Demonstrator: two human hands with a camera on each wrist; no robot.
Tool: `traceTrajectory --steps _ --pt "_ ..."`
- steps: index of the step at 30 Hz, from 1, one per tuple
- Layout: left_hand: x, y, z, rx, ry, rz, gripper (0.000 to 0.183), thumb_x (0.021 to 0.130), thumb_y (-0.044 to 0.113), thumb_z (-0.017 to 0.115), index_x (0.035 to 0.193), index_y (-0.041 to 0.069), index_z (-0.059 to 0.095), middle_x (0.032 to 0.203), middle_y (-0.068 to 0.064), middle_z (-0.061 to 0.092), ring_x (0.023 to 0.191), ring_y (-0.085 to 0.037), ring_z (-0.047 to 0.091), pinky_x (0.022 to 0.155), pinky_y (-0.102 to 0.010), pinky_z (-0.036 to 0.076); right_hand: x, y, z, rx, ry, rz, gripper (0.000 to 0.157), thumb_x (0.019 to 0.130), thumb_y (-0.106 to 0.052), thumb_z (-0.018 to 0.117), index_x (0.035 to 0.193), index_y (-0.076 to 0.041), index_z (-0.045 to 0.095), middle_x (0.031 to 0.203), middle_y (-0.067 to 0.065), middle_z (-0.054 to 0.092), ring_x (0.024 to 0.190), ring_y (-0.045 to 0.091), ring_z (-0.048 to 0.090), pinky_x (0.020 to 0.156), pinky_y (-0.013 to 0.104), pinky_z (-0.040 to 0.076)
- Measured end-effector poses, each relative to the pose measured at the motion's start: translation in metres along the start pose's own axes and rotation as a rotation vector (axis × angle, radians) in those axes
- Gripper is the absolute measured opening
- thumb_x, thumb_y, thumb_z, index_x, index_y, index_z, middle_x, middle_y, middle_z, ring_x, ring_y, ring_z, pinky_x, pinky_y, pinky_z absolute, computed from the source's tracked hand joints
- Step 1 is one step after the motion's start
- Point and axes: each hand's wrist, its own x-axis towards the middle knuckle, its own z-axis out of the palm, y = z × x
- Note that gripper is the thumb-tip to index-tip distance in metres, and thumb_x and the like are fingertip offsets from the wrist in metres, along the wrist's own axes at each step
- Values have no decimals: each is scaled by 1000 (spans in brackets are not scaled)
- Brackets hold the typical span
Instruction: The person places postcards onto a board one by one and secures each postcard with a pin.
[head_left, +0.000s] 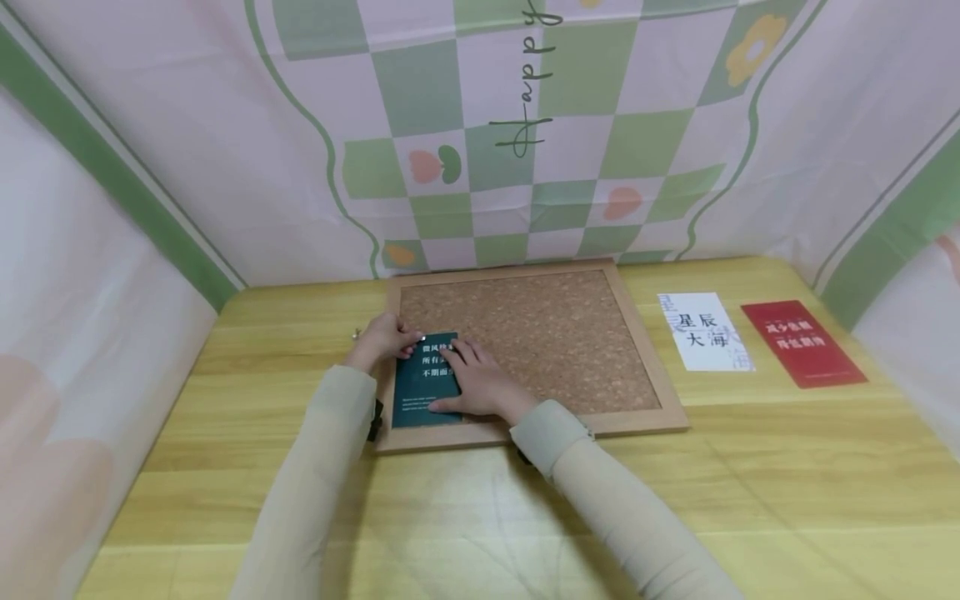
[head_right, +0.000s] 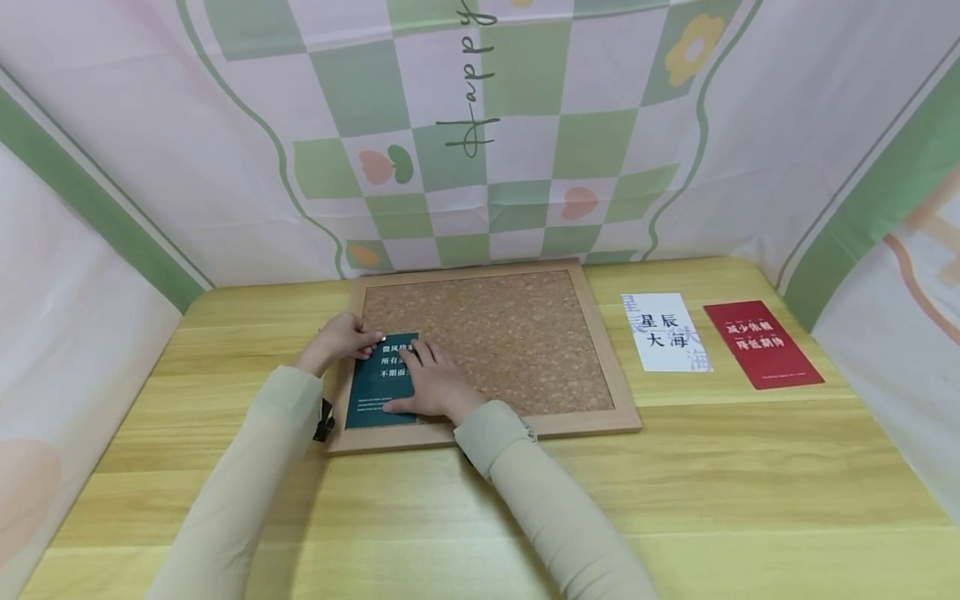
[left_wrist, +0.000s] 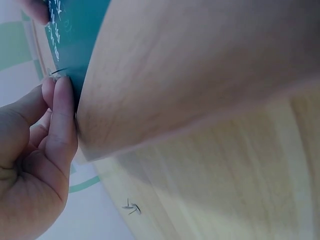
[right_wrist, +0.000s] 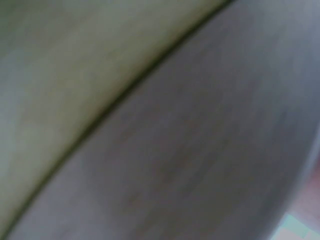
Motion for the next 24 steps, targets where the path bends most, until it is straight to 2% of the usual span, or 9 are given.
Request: traceTrajectory --steps 24 --pt "0 3 -1 2 -7 -26 25 99 18 52 100 -4 64 77 -2 55 65 -7 56 64 -17 54 1 0 1 -5 3 -2 92 85 -62 58 153 -14 20 161 11 12 150 31 7 123 45 12"
